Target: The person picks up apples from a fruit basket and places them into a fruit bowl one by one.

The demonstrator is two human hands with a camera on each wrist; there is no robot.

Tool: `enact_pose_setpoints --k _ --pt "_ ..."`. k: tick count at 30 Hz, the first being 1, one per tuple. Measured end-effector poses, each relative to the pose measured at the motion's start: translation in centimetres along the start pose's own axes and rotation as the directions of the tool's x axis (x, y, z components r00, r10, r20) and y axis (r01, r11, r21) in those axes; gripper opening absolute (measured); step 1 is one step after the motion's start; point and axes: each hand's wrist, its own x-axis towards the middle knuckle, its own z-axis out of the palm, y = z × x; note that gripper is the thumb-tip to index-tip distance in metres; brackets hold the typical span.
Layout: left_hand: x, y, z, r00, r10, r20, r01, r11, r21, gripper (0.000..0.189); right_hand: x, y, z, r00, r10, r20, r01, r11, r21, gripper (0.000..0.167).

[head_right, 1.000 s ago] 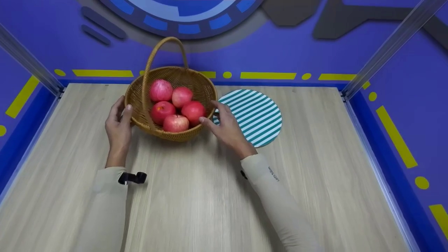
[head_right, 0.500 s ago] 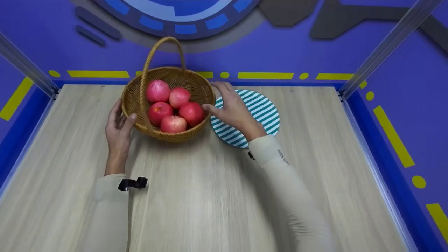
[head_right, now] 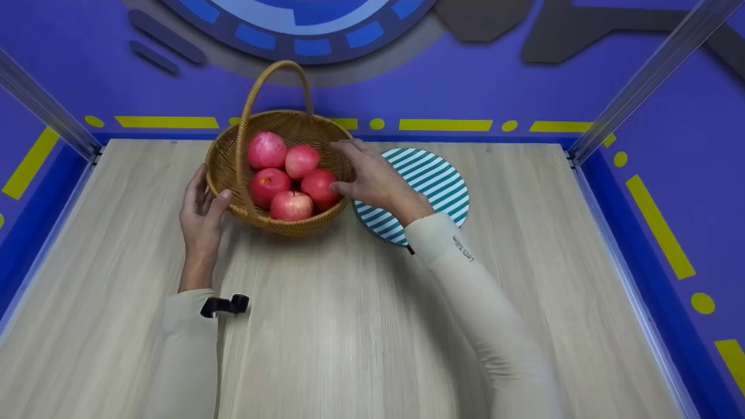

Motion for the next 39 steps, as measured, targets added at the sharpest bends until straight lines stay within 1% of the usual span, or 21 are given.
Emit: enact_pose_setpoints --k 5,10,16,19,23,26,30,39 --pt "-0.1 0.1 0.0 1.0 -0.013 -0.015 0.013 1.0 0.003 0.073 0.7 -0.3 0.4 0.998 -0.007 0.062 0.009 1.0 -0.019 0.077" --pt "0.0 0.1 0.3 1.0 -0.025 0.001 0.025 1.0 0.004 0.075 1.4 -0.6 1.0 0.993 0.003 0.119 0.003 0.999 -0.048 0.074" --pt "-0.1 0.1 0.2 0.999 -0.036 -0.006 0.036 0.999 -0.001 0.074 2.7 -1.0 2.2 0.98 -0.019 0.2 0.034 0.997 -0.072 0.072" --pt "-0.1 0.1 0.0 0.999 -0.04 -0.013 0.04 0.999 0.001 0.072 3.3 -1.1 2.6 0.973 -0.014 0.231 0.038 0.994 -0.101 0.073" --pt "0.1 0.0 0.0 1.0 -0.024 -0.002 0.024 1.0 0.016 0.072 3.7 -1.2 2.8 0.967 -0.01 0.254 0.045 0.991 -0.129 0.074" --pt "0.2 0.0 0.1 1.0 -0.01 0.004 0.01 1.0 0.022 0.072 4.0 -1.3 2.9 0.963 -0.034 0.267 0.073 0.987 -0.14 0.072" --pt "0.2 0.0 0.1 1.0 -0.009 -0.002 0.009 1.0 0.027 0.071 4.3 -1.3 3.2 0.956 -0.054 0.288 0.102 0.983 -0.155 0.067" --pt "0.1 0.2 0.1 1.0 -0.014 0.002 0.014 1.0 0.014 0.072 4.7 -1.7 3.6 0.947 -0.004 0.323 0.074 0.976 -0.206 0.069"
